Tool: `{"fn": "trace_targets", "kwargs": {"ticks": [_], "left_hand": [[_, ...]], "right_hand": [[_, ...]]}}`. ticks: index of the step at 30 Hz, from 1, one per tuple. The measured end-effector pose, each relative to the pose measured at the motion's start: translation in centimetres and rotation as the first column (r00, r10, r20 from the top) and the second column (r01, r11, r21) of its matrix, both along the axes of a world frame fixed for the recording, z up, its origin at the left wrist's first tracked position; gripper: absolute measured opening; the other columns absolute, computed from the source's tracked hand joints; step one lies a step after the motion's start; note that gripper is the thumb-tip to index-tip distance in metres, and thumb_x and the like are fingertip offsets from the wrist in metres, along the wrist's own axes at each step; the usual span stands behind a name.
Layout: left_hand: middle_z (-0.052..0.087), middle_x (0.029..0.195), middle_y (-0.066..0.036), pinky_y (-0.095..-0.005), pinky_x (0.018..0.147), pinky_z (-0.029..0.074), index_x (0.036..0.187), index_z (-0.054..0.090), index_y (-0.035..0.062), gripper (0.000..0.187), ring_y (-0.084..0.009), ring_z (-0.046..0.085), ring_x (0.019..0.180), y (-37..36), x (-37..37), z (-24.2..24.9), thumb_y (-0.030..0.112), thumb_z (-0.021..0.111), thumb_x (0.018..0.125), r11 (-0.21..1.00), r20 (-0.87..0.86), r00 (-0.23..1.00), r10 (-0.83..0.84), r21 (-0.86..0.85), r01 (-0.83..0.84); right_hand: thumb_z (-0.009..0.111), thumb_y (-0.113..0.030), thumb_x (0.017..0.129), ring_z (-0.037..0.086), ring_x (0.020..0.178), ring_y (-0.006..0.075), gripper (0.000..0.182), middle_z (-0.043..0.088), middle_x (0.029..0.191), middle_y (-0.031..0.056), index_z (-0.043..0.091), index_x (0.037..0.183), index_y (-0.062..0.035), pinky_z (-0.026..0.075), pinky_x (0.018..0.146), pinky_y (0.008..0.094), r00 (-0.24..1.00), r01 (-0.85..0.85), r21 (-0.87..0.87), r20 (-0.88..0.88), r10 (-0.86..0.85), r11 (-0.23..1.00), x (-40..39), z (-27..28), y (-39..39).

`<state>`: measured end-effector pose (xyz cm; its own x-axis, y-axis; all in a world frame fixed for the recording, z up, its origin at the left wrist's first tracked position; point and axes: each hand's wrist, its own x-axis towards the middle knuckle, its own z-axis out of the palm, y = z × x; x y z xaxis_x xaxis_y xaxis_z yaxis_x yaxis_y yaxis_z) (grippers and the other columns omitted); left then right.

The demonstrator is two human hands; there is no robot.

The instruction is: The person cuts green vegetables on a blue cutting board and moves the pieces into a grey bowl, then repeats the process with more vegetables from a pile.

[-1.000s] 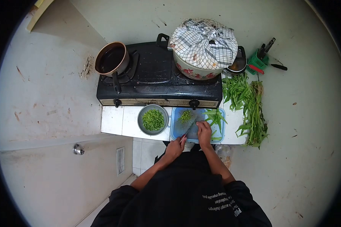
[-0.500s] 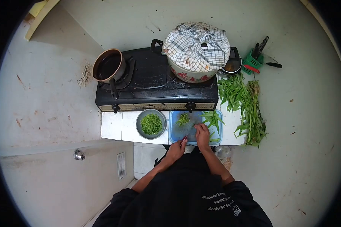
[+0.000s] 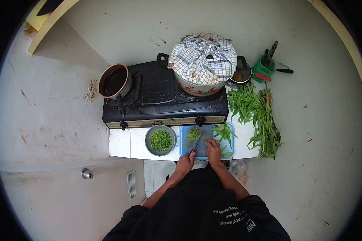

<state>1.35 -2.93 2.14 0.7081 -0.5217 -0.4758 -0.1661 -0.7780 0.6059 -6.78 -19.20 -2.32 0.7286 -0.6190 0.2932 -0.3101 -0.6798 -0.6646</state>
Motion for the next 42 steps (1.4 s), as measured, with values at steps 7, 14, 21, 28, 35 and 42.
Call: {"fn": "trace_targets", "kwargs": {"ticks": [7, 14, 21, 28, 35, 42], "left_hand": [[0.066, 0.089, -0.037, -0.0604, 0.081, 0.051, 0.101, 0.066, -0.0029, 0.057, -0.0548, 0.064, 0.092, 0.2, 0.1, -0.4, 0.051, 0.046, 0.103, 0.996, -0.044, 0.996, -0.081, -0.038, 0.08], [0.066, 0.09, -0.037, -0.06, 0.081, 0.051, 0.101, 0.066, -0.0026, 0.059, -0.0552, 0.064, 0.092, 0.8, -0.6, -1.9, 0.052, 0.044, 0.103, 0.996, -0.016, 0.997, -0.077, -0.049, 0.076], [0.066, 0.087, -0.035, -0.0604, 0.077, 0.052, 0.105, 0.064, -0.0027, 0.056, -0.0542, 0.065, 0.09, -0.8, -0.7, -1.1, 0.051, 0.046, 0.103, 0.998, 0.037, 0.998, -0.054, 0.024, 0.053], [0.066, 0.085, -0.035, -0.0605, 0.079, 0.051, 0.108, 0.065, -0.0024, 0.057, -0.0538, 0.065, 0.091, 0.9, 0.3, -0.5, 0.051, 0.046, 0.103, 0.997, 0.024, 0.999, 0.023, 0.068, -0.024], [0.066, 0.088, -0.035, -0.0588, 0.081, 0.05, 0.105, 0.067, -0.0034, 0.058, -0.0534, 0.065, 0.091, 1.1, -0.4, -0.7, 0.05, 0.046, 0.103, 0.998, -0.04, 0.998, -0.049, -0.034, 0.047], [0.066, 0.091, -0.036, -0.0584, 0.081, 0.05, 0.1, 0.066, -0.004, 0.055, -0.0537, 0.064, 0.093, 1.2, -0.8, -0.8, 0.048, 0.047, 0.103, 0.998, -0.056, 0.997, -0.055, -0.042, 0.053]], "right_hand": [[0.064, 0.002, 0.08, 0.062, 0.093, 0.0321, 0.022, 0.067, 0.097, 0.01, 0.074, 0.099, -0.0063, 0.05, 0.084, 0.0426, 1.0, 0.01, -0.051, -0.01, -0.011, 0.999, 1.0, -0.6, -0.3], [0.066, 0.0, 0.08, 0.063, 0.091, 0.0314, 0.017, 0.067, 0.093, 0.0091, 0.073, 0.094, -0.0058, 0.049, 0.082, 0.0424, 0.999, 0.037, -0.058, 0.027, -0.036, 0.998, 1.3, -0.2, -0.3], [0.065, 0.002, 0.079, 0.063, 0.088, 0.0314, 0.018, 0.066, 0.09, 0.0089, 0.073, 0.093, -0.0056, 0.049, 0.08, 0.0427, 0.998, 0.059, -0.069, 0.027, -0.057, 0.996, 1.3, 0.0, 0.0], [0.065, 0.001, 0.082, 0.062, 0.089, 0.0324, 0.018, 0.065, 0.09, 0.01, 0.073, 0.096, -0.0065, 0.049, 0.082, 0.043, 0.997, 0.055, 0.003, 0.052, -0.055, 0.998, 1.3, -0.3, -0.1], [0.066, -0.002, 0.085, 0.063, 0.09, 0.0333, 0.013, 0.066, 0.092, 0.0107, 0.072, 0.095, -0.0057, 0.049, 0.083, 0.0429, 0.997, 0.072, 0.029, 0.025, -0.073, 0.997, 1.4, -0.2, 0.0], [0.066, 0.0, 0.084, 0.063, 0.092, 0.0334, 0.013, 0.067, 0.094, 0.0111, 0.072, 0.095, -0.0044, 0.049, 0.084, 0.0431, 0.997, 0.079, 0.034, 0.014, -0.08, 0.996, 1.4, -0.7, 0.2]]}}
